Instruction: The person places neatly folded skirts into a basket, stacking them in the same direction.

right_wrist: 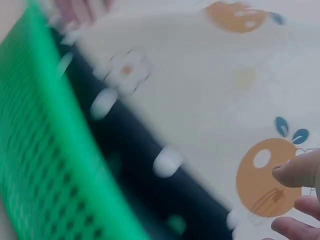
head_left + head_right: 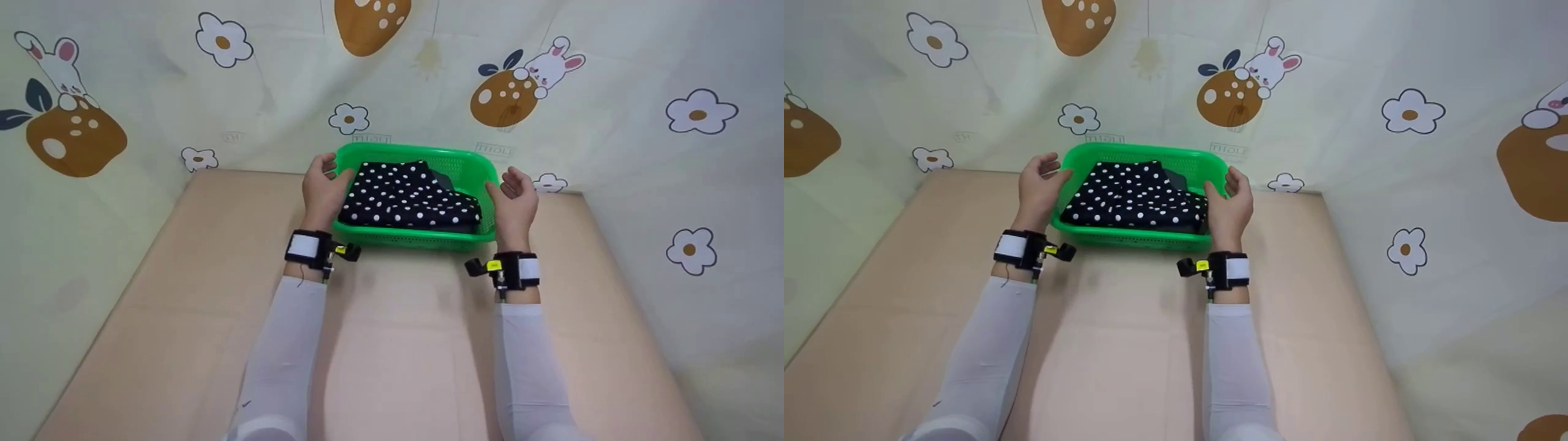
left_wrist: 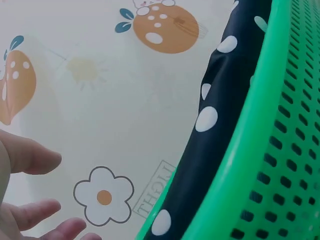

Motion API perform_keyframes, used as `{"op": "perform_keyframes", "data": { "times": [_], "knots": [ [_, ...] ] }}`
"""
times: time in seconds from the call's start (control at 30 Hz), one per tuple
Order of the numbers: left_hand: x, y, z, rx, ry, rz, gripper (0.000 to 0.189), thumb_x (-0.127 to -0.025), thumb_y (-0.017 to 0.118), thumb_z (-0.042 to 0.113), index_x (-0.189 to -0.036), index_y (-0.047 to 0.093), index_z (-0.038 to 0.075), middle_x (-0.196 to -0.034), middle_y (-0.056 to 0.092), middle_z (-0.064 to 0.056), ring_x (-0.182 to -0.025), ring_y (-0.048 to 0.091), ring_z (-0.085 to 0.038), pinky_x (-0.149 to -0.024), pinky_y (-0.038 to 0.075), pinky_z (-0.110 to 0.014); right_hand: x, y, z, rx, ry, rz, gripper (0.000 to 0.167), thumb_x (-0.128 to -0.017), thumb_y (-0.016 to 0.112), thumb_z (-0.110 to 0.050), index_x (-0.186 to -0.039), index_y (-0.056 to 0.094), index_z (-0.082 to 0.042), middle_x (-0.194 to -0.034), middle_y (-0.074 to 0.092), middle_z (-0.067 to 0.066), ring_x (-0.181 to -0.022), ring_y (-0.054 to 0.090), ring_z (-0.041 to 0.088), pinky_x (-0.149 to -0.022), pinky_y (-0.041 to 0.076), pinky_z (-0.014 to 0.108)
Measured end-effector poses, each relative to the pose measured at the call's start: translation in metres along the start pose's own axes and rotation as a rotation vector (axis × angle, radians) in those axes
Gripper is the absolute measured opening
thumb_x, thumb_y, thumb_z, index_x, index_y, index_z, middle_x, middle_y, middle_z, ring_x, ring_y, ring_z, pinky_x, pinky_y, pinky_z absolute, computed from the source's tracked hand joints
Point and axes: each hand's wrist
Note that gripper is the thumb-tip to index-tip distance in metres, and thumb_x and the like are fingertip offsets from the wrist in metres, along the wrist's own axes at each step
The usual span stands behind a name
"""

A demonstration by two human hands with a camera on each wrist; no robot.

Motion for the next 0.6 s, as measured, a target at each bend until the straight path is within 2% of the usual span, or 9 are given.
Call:
{"op": "perform_keyframes", "data": {
  "times": [0.07,0.13,0.27,0.33,0.4,0.47,0.6],
  "knots": [
    [0.0,0.0,0.002,0.005,0.014,-0.009,0.053,-0.101,0.071,0.023,-0.149,0.055,0.01,-0.151,0.057,-0.012,-0.141,0.053,-0.032,-0.118,0.046,-0.042,0.001,-0.002,-0.005,-0.087,0.0,0.007,0.059,-0.097,0.075,-0.009,-0.152,0.054,-0.01,-0.154,0.058,0.013,-0.144,0.053,0.027,-0.121,0.045,0.035],
    [0.001,0.002,0.003,0.004,0.021,-0.013,0.049,-0.101,0.07,0.024,-0.146,0.057,0.011,-0.149,0.058,-0.01,-0.139,0.054,-0.029,-0.117,0.046,-0.041,0.002,-0.002,-0.007,-0.108,-0.009,0.004,0.058,-0.097,0.074,-0.007,-0.152,0.054,-0.009,-0.152,0.059,0.014,-0.143,0.055,0.027,-0.12,0.046,0.034],
    [0.007,0.006,0.006,-0.01,0.029,-0.008,0.042,-0.101,0.07,0.022,-0.141,0.06,0.011,-0.144,0.061,-0.009,-0.135,0.056,-0.026,-0.116,0.047,-0.039,0.009,0.005,-0.007,-0.058,-0.023,-0.017,0.056,-0.098,0.073,-0.008,-0.151,0.055,-0.008,-0.152,0.06,0.014,-0.141,0.056,0.025,-0.119,0.047,0.035],
    [0.013,0.01,0.01,-0.031,0.053,-0.017,0.042,-0.101,0.07,0.022,-0.141,0.061,0.011,-0.144,0.061,-0.01,-0.136,0.056,-0.028,-0.117,0.046,-0.039,0.015,0.009,-0.01,-0.016,-0.053,-0.026,0.054,-0.099,0.072,-0.01,-0.151,0.056,-0.01,-0.151,0.06,0.012,-0.141,0.056,0.023,-0.119,0.047,0.036],
    [0.022,0.016,0.017,-0.068,0.104,-0.03,0.043,-0.101,0.071,0.022,-0.14,0.061,0.011,-0.145,0.062,-0.01,-0.138,0.056,-0.028,-0.118,0.046,-0.039,0.024,0.012,-0.018,0.026,-0.12,-0.038,0.052,-0.1,0.071,-0.012,-0.15,0.057,-0.012,-0.15,0.062,0.01,-0.141,0.057,0.022,-0.12,0.048,0.039],
    [0.034,0.022,0.027,-0.094,0.184,-0.041,0.043,-0.099,0.073,0.023,-0.139,0.063,0.01,-0.144,0.063,-0.009,-0.137,0.057,-0.027,-0.117,0.047,-0.04,0.035,0.014,-0.029,0.08,-0.21,-0.071,0.05,-0.101,0.069,-0.014,-0.149,0.058,-0.013,-0.151,0.062,0.008,-0.141,0.057,0.022,-0.12,0.048,0.042],
    [0.064,0.03,0.044,-0.067,0.337,-0.076,0.037,-0.096,0.075,0.018,-0.131,0.068,0.009,-0.135,0.068,-0.007,-0.131,0.061,-0.022,-0.112,0.05,-0.039,0.066,0.018,-0.048,0.217,-0.413,-0.176,0.05,-0.099,0.069,-0.016,-0.148,0.06,-0.012,-0.151,0.063,0.007,-0.142,0.057,0.021,-0.119,0.049,0.045]
  ]
}}
Point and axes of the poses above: each hand's wrist, its own x-axis away from the middle knuckle, its own y-axis out of the palm, z = x × y
